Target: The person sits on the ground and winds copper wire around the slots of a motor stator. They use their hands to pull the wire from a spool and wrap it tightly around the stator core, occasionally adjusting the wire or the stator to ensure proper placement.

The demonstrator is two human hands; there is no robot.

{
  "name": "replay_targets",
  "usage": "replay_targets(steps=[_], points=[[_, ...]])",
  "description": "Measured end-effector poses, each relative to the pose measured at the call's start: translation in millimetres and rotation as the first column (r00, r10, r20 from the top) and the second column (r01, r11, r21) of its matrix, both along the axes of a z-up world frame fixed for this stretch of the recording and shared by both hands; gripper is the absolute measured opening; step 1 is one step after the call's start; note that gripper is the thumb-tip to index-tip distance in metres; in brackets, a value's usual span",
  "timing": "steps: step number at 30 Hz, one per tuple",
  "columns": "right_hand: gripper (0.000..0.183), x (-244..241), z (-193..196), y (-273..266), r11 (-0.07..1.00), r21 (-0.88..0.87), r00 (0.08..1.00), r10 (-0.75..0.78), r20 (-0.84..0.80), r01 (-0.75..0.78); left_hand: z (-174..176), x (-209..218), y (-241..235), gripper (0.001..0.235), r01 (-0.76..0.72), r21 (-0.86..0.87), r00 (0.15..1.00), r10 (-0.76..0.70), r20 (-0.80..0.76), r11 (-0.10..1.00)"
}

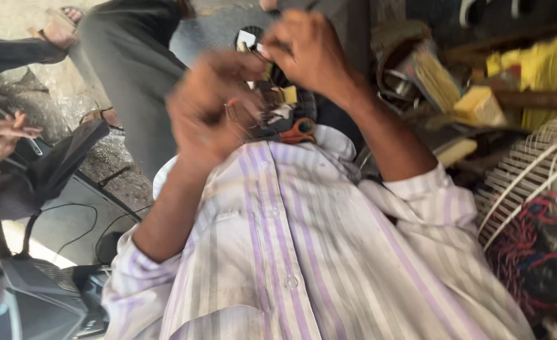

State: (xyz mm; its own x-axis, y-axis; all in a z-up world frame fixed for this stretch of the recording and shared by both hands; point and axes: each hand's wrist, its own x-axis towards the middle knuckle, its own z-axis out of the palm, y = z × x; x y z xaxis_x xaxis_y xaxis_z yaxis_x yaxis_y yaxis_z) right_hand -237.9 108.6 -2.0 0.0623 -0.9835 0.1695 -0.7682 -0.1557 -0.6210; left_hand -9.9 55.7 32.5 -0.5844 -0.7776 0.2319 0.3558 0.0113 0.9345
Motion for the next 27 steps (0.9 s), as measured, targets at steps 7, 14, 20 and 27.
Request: replay_targets(steps=[7, 14, 20, 27], points=[[0.02, 35, 56, 18, 0.958, 0.06, 0.944, 0.287, -0.161, -0.281, -2, -15, -72, 0.019, 0.429, -0.287, 0.814, -0.229, 0.534, 0.857], [0.016, 18, 85, 24, 0.984, 0.131, 0.992, 0.123, -0.03, -0.118, 2, 30, 6, 0.007, 0.061, -0.522, 0.966, 0.082, 0.247, 0.851], [0.013, -6, -29, 32, 0.998, 0.064, 0.988, -0.036, 0.153, 0.027, 21, -6, -14, 0.005, 0.003, -0.106, 0.895, 0.045, 0.444, 0.994], [0.025, 47, 76, 33, 0.877, 0.327, 0.875, 0.433, -0.216, -0.352, -23, 17, -70, 0.013, 0.526, -0.096, 0.79, -0.444, 0.422, 0.845]])
